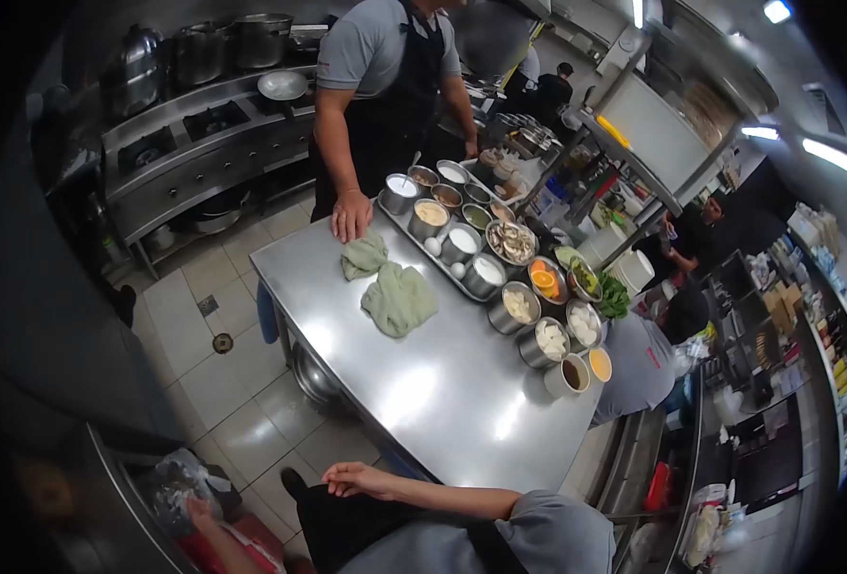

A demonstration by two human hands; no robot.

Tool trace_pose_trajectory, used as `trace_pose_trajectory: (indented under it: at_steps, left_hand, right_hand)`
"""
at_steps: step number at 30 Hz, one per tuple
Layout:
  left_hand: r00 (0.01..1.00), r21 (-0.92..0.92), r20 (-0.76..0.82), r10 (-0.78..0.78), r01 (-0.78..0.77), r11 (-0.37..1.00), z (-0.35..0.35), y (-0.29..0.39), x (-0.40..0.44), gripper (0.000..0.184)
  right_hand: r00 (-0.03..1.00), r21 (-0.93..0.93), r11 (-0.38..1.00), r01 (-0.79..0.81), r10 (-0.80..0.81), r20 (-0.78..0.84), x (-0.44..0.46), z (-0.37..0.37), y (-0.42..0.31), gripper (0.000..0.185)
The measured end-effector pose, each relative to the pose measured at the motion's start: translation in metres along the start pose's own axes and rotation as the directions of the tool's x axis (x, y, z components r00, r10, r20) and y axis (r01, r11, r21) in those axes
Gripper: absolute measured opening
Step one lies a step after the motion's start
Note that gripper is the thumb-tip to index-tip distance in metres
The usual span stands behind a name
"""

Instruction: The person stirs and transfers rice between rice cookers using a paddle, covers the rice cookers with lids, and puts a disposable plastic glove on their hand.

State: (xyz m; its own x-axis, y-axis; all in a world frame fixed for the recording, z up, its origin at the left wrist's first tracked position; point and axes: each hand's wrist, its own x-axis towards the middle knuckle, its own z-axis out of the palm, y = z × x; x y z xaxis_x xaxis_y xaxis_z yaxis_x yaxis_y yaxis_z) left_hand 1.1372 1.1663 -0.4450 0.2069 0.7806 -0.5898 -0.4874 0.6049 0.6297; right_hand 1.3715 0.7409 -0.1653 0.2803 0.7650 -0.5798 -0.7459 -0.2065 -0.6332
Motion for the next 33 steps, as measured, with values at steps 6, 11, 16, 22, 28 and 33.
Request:
trace_pose_trajectory:
  at_steps: [6,11,16,22,28,33]
  left_hand:
    - [0.963,0.531,-0.153,0.223,-0.110,0.840,0.040,0.010,0.067,0.034]
    - [0.994,0.795,0.065,0.090,-0.106,0.597,0.138,-0.053,0.090,0.030]
    - [0.861,0.904,0.352,-0.368,-0.211,0.371,0.232,-0.133,0.051,0.027]
    - [0.394,0.814,0.350,-0.850,-0.578,0.067,0.313,-0.213,-0.029,0.023]
    - [0.082,0.403,-0.057,-0.995,-0.910,-0.098,0.300,-0.289,-0.144,0.020]
    - [0.014,0.003,-0.430,-0.903,-1.000,-0.017,0.186,-0.325,-0.261,0.017]
  right_hand:
    - [0.912,-0.201,0.936,-0.290,0.207,-0.354,0.033,-0.033,0.029,0.033]
    - [0.949,-0.346,0.920,-0.184,0.074,-0.307,0.052,-0.078,0.098,0.037]
    - [0.919,-0.370,0.886,-0.280,0.135,-0.372,0.069,-0.073,0.095,0.036]
    - [0.894,-0.585,0.808,-0.069,-0.210,-0.395,0.068,-0.079,0.151,0.035]
    - [0.411,0.066,0.995,0.078,0.029,-0.911,-0.028,-0.070,0.258,0.029]
    - [-0.076,0.315,0.949,0.016,0.316,-0.946,-0.121,-0.001,0.421,0.021]
